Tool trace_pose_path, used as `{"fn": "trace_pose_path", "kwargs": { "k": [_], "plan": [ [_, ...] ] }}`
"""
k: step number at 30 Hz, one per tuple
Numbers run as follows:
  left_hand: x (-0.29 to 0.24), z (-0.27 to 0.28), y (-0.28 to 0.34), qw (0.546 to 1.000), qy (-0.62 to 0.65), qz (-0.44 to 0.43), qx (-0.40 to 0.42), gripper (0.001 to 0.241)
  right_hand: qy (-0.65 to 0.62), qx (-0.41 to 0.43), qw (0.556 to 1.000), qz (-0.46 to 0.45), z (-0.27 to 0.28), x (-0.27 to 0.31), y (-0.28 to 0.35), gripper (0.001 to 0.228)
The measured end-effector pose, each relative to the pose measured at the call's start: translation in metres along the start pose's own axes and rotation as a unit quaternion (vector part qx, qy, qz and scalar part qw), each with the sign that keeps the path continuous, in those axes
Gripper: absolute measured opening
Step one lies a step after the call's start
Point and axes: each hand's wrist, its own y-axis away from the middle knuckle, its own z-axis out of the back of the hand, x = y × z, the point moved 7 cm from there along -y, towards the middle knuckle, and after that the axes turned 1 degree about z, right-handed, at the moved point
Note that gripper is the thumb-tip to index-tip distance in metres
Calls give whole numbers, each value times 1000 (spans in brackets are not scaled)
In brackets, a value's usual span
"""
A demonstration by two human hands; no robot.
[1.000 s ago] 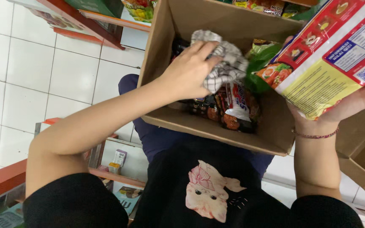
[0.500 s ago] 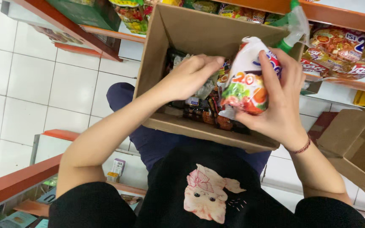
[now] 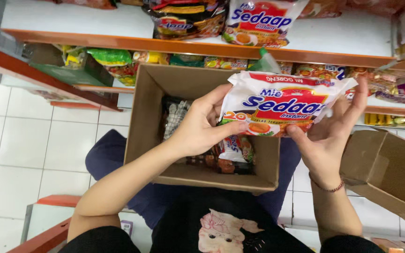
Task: The person wipes packets of instant noodles with a cloth, scans them with a handheld scanner, and places them onto a store shelf from a cardboard box.
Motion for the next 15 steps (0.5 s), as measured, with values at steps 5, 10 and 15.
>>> {"fn": "trace_pose_path", "kwargs": {
  "k": [5,10,15],
  "plan": [
    [-19,-18,-41,946,-284,-121,-102,64,-18,-84,996,23,43,-33,-10,74],
    [-12,-27,-89,926,-295,-163,-172,56,3,-153,984,91,72,-57,-42,61],
    [3,-35,-112,869,-397,-262,-132,53,48,-204,965,160,91,-82,-67,55]
  ]
}}
